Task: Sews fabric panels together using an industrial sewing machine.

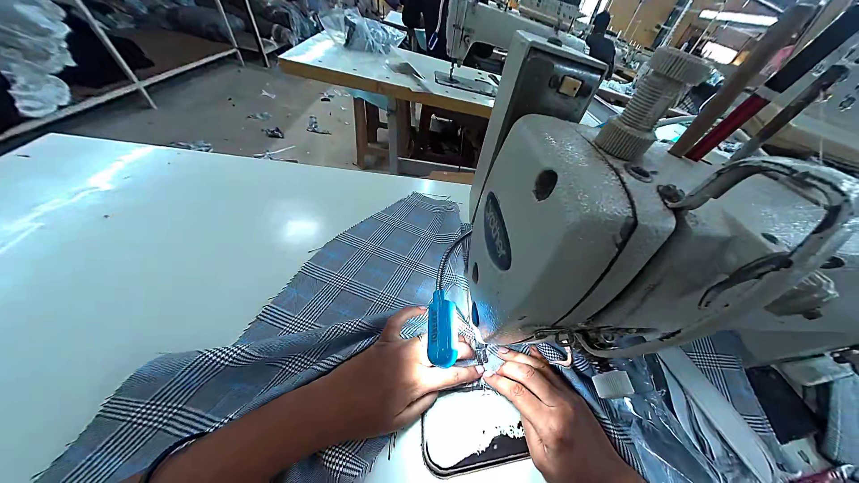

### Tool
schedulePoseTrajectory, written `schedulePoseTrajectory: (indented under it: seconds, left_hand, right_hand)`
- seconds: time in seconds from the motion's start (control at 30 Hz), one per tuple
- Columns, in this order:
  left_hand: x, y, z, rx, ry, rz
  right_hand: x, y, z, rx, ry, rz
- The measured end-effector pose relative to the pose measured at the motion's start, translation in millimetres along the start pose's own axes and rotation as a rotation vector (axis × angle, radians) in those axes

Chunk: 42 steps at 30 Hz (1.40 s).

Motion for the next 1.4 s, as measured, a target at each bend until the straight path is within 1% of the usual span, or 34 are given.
schedulePoseTrajectory:
  seconds: [0.23, 0.37, 0.63, 0.8, 0.93, 1.1, 1.2, 1.3, 1.4]
  left_hand:
    - [-1, 3, 10, -0.027, -0.124, 0.016]
    - [-3, 5, 15, 0.000, -0.132, -0.010]
    - [1, 8, 18, 0.051, -0.129, -0.070]
    - [3, 9, 18, 0.098, -0.158, -0.051]
    - [3, 10, 19, 0.094, -0.149, -0.038]
    - [4, 13, 19, 0.077, -0.093, -0.069]
    - [4, 17, 21, 0.055, -0.185, -0.018]
    - [7, 21, 25, 0.091, -0.324, 0.022]
    - [8, 16, 28, 0.199, -0.319, 0.033]
  right_hand:
    - [-2, 4, 0, -0.026, -0.061, 0.005]
    - [-3, 5, -2, -0.034, -0.069, -0.014]
    - [-5, 8, -13, -0.118, -0.074, -0.028]
    - [-3, 6, -14, -0.134, -0.066, -0.017]
    - [0, 5, -16, -0.137, -0.017, -0.016]
    - [4, 5, -18, -0.147, 0.063, -0.015]
    - [5, 5, -20, -0.168, 0.120, -0.038]
    - [6, 8, -20, -0.197, 0.146, -0.037]
    - [3, 9, -21, -0.252, 0.135, -0.033]
Point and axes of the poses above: each hand's wrist, its own y-axis towards the middle knuckle, its own x-axis out of the back of the hand, z = x × y, the point moved 3 cm from there along y, towards the middle knuckle, and after that the axes turned 14 degrees about y, right-handed, at the moved point
